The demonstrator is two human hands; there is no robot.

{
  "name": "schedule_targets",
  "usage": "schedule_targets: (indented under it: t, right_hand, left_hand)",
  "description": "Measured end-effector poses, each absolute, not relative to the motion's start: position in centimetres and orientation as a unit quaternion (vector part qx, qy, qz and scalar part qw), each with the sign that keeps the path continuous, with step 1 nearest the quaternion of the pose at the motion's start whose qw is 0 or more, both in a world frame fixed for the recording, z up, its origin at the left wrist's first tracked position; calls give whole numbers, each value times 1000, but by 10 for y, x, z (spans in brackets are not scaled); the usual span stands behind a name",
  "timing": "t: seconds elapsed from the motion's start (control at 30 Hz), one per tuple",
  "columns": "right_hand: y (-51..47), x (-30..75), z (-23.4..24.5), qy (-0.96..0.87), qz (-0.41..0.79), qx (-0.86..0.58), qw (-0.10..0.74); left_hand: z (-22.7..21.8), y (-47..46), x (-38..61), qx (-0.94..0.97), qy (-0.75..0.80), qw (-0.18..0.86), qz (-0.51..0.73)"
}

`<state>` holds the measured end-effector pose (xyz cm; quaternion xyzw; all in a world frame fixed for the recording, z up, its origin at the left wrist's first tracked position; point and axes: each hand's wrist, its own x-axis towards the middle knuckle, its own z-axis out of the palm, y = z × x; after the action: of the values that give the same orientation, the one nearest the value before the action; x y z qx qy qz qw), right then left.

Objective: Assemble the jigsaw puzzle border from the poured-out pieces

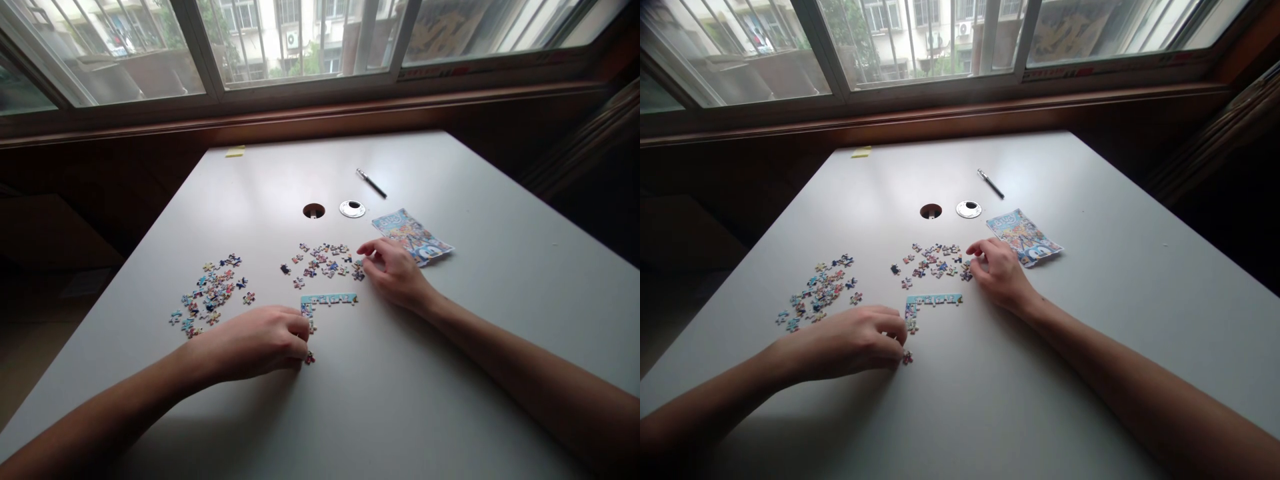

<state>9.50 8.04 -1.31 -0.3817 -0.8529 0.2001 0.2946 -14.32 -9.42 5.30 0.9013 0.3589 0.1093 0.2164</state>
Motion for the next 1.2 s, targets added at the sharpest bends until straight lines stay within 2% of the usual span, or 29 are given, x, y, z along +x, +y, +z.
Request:
schedule_targets:
  t: [0.27,0.73,0.9,1.2]
  right_hand:
    - [79,94,-11,-852,200,-383,297]
    - [80,94,-12,-854,201,-378,296]
    - [81,95,-14,-855,197,-374,300]
    - [80,95,-14,-854,202,-374,299]
  left_hand:
    - [69,-93,-157,900,400,167,51]
    - [51,-98,-137,914,374,146,56]
    - [46,-100,-135,901,398,169,29]
    - [40,-102,-132,896,420,140,35]
